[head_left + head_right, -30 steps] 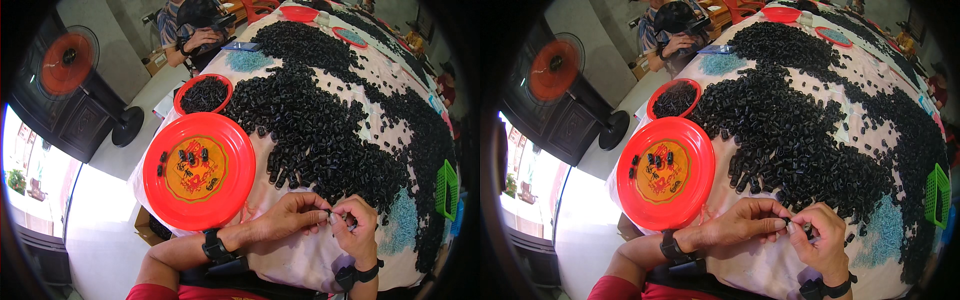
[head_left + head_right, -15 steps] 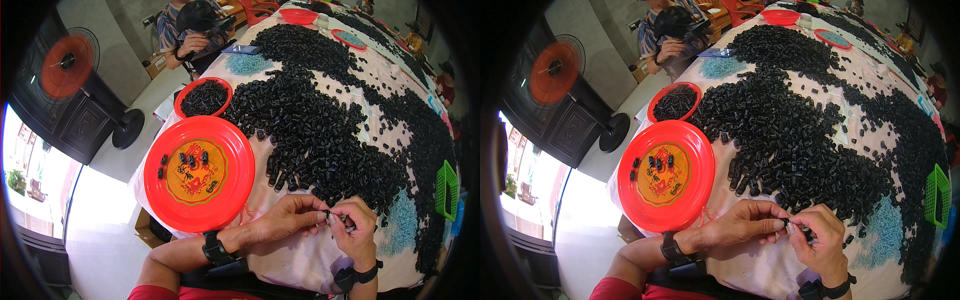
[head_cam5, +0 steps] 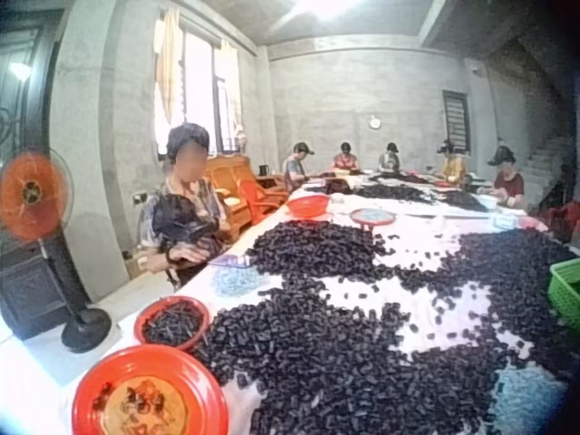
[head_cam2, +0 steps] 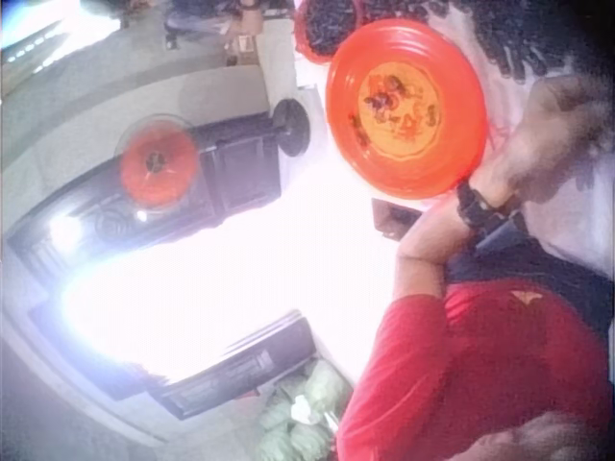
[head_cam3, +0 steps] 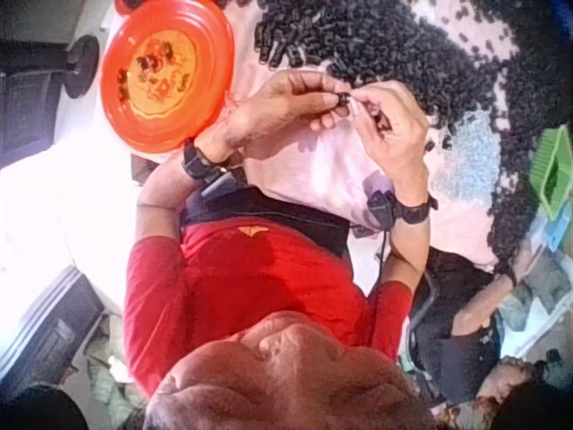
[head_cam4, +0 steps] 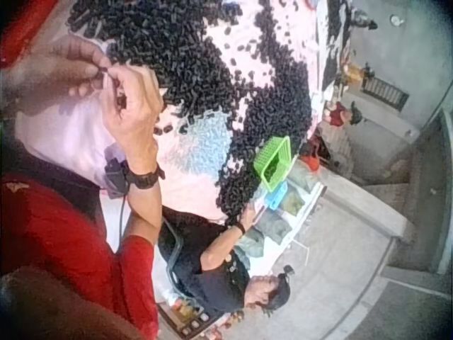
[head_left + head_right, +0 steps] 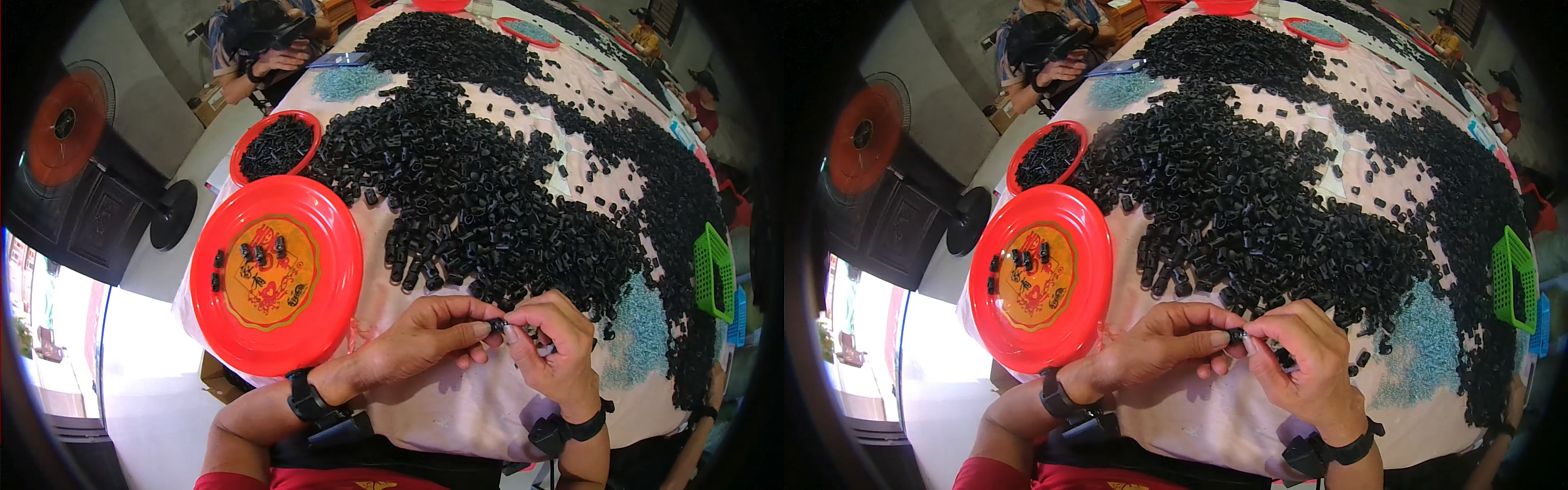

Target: Manually inspecting and sorting small black components into a red plate at a communal table.

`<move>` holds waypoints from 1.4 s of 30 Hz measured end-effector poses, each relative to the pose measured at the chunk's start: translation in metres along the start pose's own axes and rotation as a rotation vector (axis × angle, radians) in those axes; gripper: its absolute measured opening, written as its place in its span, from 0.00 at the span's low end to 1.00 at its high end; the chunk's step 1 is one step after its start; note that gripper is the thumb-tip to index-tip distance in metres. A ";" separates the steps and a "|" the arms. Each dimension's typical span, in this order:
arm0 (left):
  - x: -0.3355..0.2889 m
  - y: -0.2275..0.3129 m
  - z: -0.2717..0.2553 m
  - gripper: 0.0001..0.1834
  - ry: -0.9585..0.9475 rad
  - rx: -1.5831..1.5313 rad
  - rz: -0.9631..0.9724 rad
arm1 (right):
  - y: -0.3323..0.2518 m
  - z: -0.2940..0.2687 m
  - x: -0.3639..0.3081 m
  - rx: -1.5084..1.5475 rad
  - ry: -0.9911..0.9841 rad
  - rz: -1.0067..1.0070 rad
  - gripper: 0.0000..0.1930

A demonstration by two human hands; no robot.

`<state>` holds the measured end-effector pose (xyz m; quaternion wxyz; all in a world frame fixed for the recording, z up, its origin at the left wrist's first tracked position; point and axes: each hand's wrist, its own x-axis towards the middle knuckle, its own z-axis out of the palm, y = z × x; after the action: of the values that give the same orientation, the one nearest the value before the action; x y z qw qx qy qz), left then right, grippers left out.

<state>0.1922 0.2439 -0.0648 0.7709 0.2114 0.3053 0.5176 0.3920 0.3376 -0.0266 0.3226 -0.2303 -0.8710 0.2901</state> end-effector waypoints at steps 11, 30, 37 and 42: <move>0.001 -0.004 -0.002 0.15 0.002 0.053 0.011 | 0.004 0.005 -0.001 -0.054 0.042 -0.101 0.10; -0.004 0.011 0.003 0.16 0.145 -0.038 0.051 | 0.011 0.000 -0.001 -0.224 -0.126 0.032 0.07; -0.003 0.009 0.001 0.15 0.100 0.011 0.051 | 0.008 0.003 0.000 -0.303 -0.181 -0.044 0.08; -0.003 0.008 0.001 0.14 0.111 0.079 0.059 | 0.011 0.010 -0.004 -0.314 -0.184 -0.088 0.10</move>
<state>0.1873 0.2442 -0.0583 0.7282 0.2219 0.3613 0.5385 0.3903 0.3398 -0.0421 0.2142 -0.2122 -0.9407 0.1559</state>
